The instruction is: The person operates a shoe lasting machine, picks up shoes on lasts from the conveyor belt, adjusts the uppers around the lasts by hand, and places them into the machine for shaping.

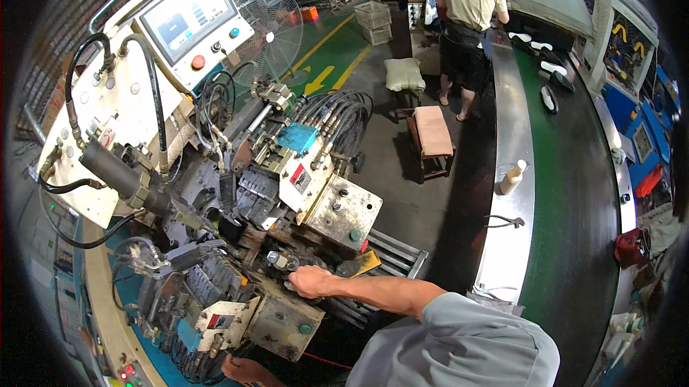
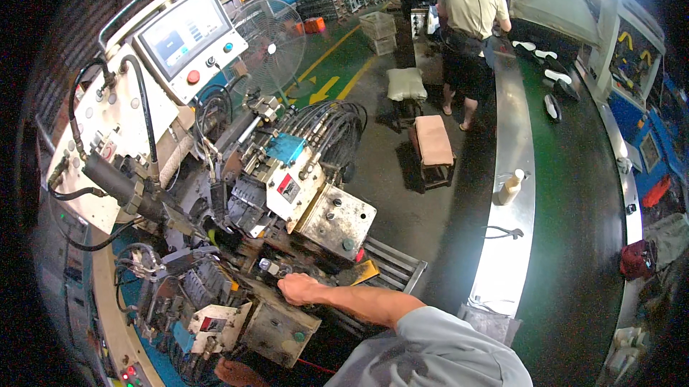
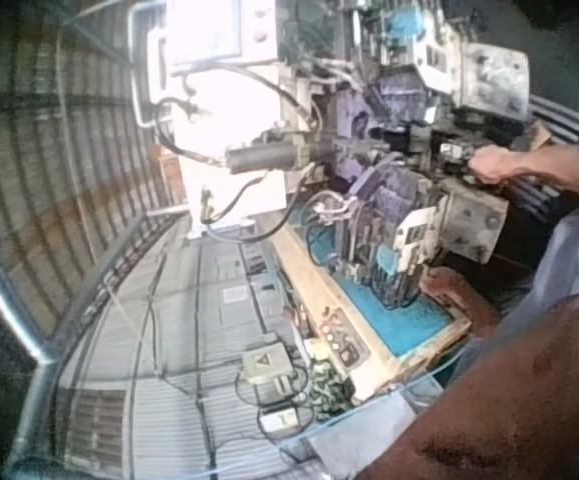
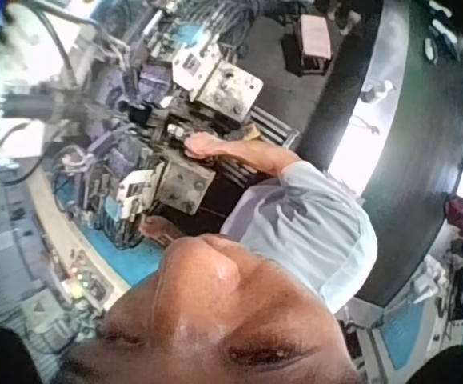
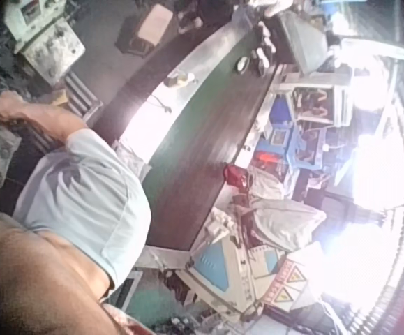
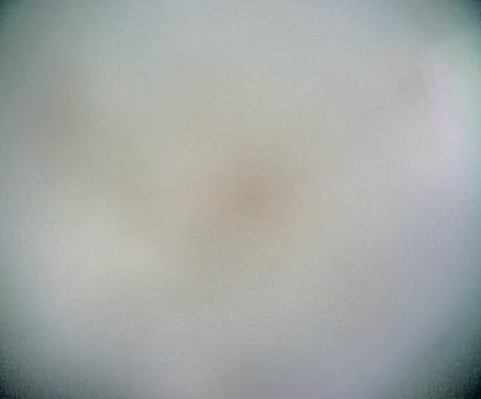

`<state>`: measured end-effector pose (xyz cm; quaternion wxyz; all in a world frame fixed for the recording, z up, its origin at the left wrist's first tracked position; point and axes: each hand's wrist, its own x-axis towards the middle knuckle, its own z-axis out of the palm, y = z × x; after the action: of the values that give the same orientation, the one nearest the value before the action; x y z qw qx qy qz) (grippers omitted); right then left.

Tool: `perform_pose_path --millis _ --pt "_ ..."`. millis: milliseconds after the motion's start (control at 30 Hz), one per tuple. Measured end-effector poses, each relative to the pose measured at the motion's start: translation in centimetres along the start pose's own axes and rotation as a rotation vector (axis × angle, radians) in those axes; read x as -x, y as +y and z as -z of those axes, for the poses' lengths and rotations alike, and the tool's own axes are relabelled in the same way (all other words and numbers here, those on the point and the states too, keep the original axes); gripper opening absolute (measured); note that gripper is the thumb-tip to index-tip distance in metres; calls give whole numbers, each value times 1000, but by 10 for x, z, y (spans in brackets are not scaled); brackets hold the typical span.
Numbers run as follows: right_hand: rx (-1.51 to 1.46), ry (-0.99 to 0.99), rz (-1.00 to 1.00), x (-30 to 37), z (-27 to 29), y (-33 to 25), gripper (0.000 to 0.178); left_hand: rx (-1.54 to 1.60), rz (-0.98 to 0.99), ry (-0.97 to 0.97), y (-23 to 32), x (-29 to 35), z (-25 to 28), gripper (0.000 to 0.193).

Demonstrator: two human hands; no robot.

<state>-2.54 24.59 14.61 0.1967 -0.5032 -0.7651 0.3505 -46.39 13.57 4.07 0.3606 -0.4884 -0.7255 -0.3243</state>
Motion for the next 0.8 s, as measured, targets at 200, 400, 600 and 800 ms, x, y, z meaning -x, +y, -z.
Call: perform_pose_path --millis 200,400,600,800 --pt "47 10 11 -6 -6 6 17 -10 2 -6 -1 -2 -2 35" --pt "47 37 21 -7 -12 3 19 -6 16 -23 -19 2 -4 36" --pt "45 8 -51 -4 -6 9 23 51 -33 94 12 -7 -2 24" --pt "-46 -33 -18 0 5 -7 20 1 12 69 30 -24 39 27"
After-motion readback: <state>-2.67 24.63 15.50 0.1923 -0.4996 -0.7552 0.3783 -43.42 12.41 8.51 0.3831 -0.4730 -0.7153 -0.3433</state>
